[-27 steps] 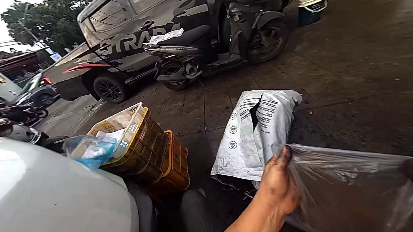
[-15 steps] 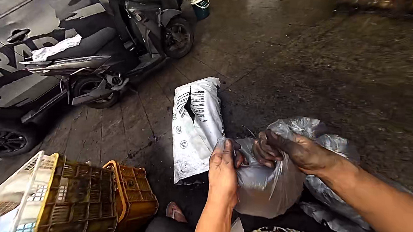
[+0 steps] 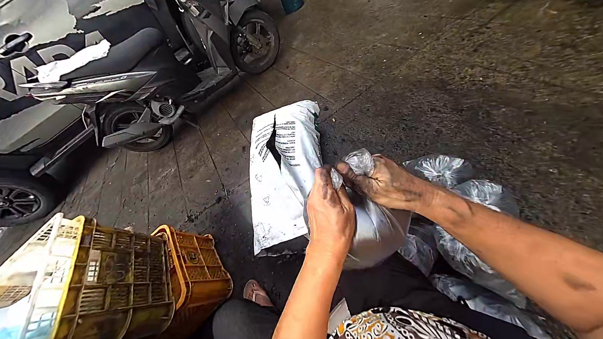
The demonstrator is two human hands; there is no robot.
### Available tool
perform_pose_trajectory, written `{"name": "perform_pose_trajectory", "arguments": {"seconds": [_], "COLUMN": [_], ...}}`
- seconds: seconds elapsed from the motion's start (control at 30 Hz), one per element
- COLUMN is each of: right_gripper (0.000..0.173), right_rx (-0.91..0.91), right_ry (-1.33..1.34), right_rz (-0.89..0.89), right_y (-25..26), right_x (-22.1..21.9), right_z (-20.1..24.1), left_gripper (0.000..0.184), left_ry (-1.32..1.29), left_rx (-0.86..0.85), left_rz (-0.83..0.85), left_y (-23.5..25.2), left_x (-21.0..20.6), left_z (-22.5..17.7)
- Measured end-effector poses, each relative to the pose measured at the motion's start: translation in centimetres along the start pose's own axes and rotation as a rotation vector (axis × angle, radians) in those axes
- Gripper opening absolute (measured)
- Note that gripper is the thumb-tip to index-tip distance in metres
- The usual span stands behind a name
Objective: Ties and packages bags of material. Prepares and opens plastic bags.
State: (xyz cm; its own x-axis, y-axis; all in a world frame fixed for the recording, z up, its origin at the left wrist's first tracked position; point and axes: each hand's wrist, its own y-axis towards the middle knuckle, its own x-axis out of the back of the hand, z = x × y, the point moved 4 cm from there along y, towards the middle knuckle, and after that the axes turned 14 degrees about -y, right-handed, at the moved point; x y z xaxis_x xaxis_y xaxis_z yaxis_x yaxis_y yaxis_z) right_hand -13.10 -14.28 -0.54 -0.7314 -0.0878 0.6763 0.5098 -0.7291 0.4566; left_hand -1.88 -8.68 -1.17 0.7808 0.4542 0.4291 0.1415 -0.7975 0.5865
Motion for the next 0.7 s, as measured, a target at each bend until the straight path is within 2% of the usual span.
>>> {"name": "perform_pose_trajectory", "arguments": {"seconds": [0.13,0.27,0.37,0.43,0.5,0.57,0.6,0.7], "right_gripper": [0.033,0.037,0.038,0.037,0.036,0.034,0.033,0.031], "right_rx": [-0.088,-0.094,-0.184,-0.256,-0.209,-0.106,-0.071,0.001], "right_ry": [-0.019,-0.062,0.078,0.206,0.165,0.11,0.113,0.213], "right_rz": [-0.048,0.009,0.024,-0.013,-0.061,-0.084,-0.085,-0.02], "right_y": [-0.9,-0.6,-0.2,0.1,0.3,0.5,0.7,1.0], "right_x": [0.2,0.1,0.1,0.2,0.3,0.0,-0.2,-0.3], "right_z": [-0.6,0.0,0.6,1.1,2.0,2.0,1.9,1.7], "left_gripper": [0.025,0.03,0.032,0.034,0.044,0.063,0.066,0.051], "left_ry": [0.1,0.132,-0.059,-0.221,-0.323,-0.375,-0.389,-0.376], "left_rx": [0.116,0.162,0.217,0.315,0.383,0.371,0.35,0.299], "left_rz": [0.172,0.194,0.129,0.079,0.107,0.177,0.205,0.379], "left_y": [0.1,-0.1,-0.4,-0.3,-0.3,-0.3,-0.1,0.6], "left_x": [-1.2,-0.9,0.5,1.8,2.6,2.9,3.0,3.2], "left_z": [-0.2,-0.1,0.7,1.0,0.9,1.1,1.3,1.4]}}
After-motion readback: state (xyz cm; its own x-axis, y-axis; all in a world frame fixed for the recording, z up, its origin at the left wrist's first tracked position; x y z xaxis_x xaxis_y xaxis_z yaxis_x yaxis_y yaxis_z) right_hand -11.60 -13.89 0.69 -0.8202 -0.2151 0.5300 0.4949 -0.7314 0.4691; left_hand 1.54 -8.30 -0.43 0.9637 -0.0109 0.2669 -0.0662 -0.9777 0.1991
